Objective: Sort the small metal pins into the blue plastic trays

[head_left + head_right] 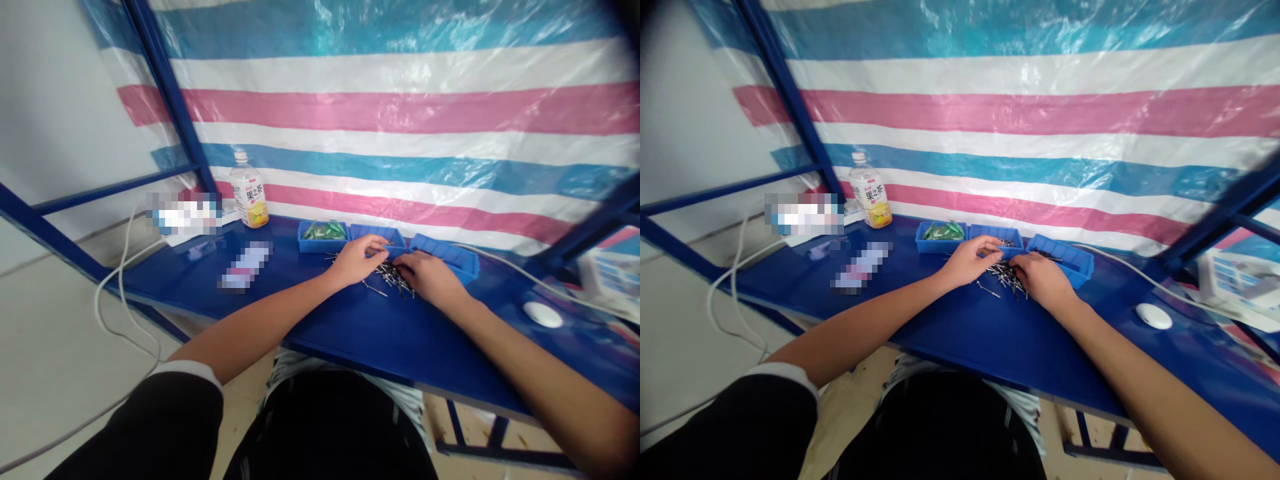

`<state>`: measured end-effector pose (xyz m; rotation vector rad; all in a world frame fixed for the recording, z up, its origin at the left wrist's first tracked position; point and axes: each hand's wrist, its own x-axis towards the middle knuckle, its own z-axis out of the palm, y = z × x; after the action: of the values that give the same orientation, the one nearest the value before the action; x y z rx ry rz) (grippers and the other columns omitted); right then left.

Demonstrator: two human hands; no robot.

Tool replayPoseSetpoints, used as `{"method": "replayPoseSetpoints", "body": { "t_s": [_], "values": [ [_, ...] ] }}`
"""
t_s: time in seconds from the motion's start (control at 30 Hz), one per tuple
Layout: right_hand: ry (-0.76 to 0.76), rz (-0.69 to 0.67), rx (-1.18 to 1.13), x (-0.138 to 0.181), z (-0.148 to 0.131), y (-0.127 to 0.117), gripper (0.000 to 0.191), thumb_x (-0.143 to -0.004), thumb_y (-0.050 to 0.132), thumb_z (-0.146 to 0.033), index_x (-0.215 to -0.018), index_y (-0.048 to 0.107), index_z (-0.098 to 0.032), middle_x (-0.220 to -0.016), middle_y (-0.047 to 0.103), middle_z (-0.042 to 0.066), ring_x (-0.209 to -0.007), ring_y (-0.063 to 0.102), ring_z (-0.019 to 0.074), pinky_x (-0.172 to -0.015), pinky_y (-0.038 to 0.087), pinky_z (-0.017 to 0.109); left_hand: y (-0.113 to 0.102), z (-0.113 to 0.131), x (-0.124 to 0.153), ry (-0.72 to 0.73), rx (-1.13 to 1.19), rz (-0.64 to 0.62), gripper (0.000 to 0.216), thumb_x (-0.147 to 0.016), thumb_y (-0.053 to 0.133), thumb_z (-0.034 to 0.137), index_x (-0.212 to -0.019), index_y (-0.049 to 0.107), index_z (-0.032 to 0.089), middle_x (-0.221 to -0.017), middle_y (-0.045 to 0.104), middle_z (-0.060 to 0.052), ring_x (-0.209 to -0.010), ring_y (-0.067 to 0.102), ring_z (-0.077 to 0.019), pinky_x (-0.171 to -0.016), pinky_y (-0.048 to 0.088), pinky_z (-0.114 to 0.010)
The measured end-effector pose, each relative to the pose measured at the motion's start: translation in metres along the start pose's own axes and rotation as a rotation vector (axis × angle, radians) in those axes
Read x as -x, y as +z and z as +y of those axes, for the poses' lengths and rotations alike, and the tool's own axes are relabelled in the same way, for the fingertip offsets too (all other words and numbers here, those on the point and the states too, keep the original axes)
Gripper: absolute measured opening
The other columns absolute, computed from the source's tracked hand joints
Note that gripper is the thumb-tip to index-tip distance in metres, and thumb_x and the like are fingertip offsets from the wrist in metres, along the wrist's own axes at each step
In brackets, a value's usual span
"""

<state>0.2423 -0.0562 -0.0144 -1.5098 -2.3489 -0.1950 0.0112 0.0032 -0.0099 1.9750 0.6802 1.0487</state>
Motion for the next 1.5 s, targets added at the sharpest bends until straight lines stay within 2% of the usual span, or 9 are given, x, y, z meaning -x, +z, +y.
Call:
{"method": "replayPoseSetpoints", "body": {
  "t_s": [0.27, 0.43, 0.63, 0.83, 0.97, 1.07, 1.13, 1.3, 1.5],
  "values": [
    [-0.072, -0.018, 0.028, 0.002, 0.001, -0.004, 0.029, -0.105, 0.05, -0.019, -0.116, 0.077, -0.02, -0.107, 0.079, 0.012, -0.1, 0.07, 0.0299, -0.085, 0.054, 0.04, 0.001, -0.001, 0.0, 0.0, -0.004, -0.002, 0.027, -0.098, 0.072, 0.025, -0.124, 0.069, 0.019, -0.118, 0.079, -0.011, -0.106, 0.076, -0.0222, -0.096, 0.06, -0.04],
    [-0.099, -0.057, 0.106, 0.002, 0.0, -0.009, 0.029, -0.105, 0.051, -0.018, -0.119, 0.076, -0.022, -0.103, 0.078, 0.012, -0.101, 0.07, 0.0281, -0.082, 0.052, 0.036, 0.0, -0.002, 0.0, -0.001, -0.01, -0.001, 0.026, -0.098, 0.072, 0.027, -0.123, 0.069, 0.019, -0.117, 0.079, -0.01, -0.106, 0.076, -0.0224, -0.098, 0.06, -0.042],
    [-0.137, -0.076, 0.145, 0.0, -0.003, -0.014, 0.025, -0.104, 0.05, -0.018, -0.111, 0.074, -0.022, -0.095, 0.076, 0.011, -0.096, 0.068, 0.0288, -0.08, 0.051, 0.038, 0.0, -0.001, 0.001, 0.005, -0.01, 0.001, 0.026, -0.098, 0.072, 0.027, -0.122, 0.069, 0.019, -0.117, 0.079, -0.011, -0.107, 0.076, -0.0226, -0.098, 0.06, -0.042],
    [-0.11, -0.014, 0.119, 0.002, -0.001, -0.013, 0.028, -0.098, 0.051, -0.016, -0.121, 0.067, -0.02, -0.107, 0.075, 0.014, -0.107, 0.069, 0.032, -0.09, 0.053, 0.041, 0.0, 0.002, 0.001, 0.001, -0.013, 0.003, 0.026, -0.098, 0.072, 0.026, -0.122, 0.07, 0.019, -0.117, 0.079, -0.01, -0.104, 0.076, -0.0219, -0.099, 0.06, -0.042],
    [0.001, 0.097, -0.007, 0.002, -0.006, -0.015, 0.037, -0.093, 0.054, -0.016, -0.128, 0.064, -0.018, -0.111, 0.074, 0.015, -0.097, 0.071, 0.0299, -0.085, 0.055, 0.04, 0.0, 0.0, 0.001, 0.001, -0.032, -0.009, 0.027, -0.098, 0.072, 0.026, -0.123, 0.07, 0.019, -0.117, 0.08, -0.01, -0.105, 0.076, -0.0221, -0.1, 0.06, -0.042],
    [0.121, 0.168, -0.168, 0.001, -0.014, -0.015, 0.037, -0.089, 0.058, -0.018, -0.125, 0.067, -0.019, -0.098, 0.073, 0.009, -0.078, 0.068, 0.0236, -0.075, 0.055, 0.037, 0.001, -0.002, 0.001, 0.005, -0.057, -0.029, 0.025, -0.097, 0.072, 0.026, -0.121, 0.071, 0.019, -0.115, 0.08, -0.01, -0.104, 0.077, -0.0217, -0.1, 0.06, -0.042],
    [0.186, 0.208, -0.296, 0.0, -0.018, -0.015, 0.032, -0.087, 0.06, -0.02, -0.117, 0.07, -0.022, -0.093, 0.073, 0.006, -0.073, 0.066, 0.0208, -0.073, 0.054, 0.035, 0.002, -0.001, 0.002, 0.012, -0.074, -0.055, 0.023, -0.097, 0.071, 0.024, -0.119, 0.073, 0.018, -0.113, 0.081, -0.01, -0.104, 0.077, -0.0214, -0.1, 0.061, -0.042],
    [0.3, 0.211, -0.644, 0.001, -0.023, -0.01, 0.017, -0.088, 0.069, -0.031, -0.104, 0.071, -0.024, -0.09, 0.073, 0.003, -0.075, 0.068, 0.0193, -0.07, 0.055, 0.033, 0.003, 0.003, 0.006, 0.039, -0.085, -0.119, 0.028, -0.096, 0.071, 0.021, -0.124, 0.074, 0.018, -0.115, 0.082, -0.01, -0.106, 0.078, -0.022, -0.103, 0.061, -0.042],
    [0.331, 0.189, -0.844, 0.001, -0.025, -0.007, 0.029, -0.088, 0.078, -0.049, -0.098, 0.072, -0.022, -0.089, 0.076, 0.004, -0.077, 0.07, 0.0197, -0.074, 0.058, 0.034, 0.002, 0.001, 0.005, 0.046, -0.059, -0.142, 0.024, -0.097, 0.069, 0.022, -0.119, 0.078, 0.019, -0.116, 0.082, -0.01, -0.108, 0.079, -0.0216, -0.104, 0.06, -0.041]
  ]
}}
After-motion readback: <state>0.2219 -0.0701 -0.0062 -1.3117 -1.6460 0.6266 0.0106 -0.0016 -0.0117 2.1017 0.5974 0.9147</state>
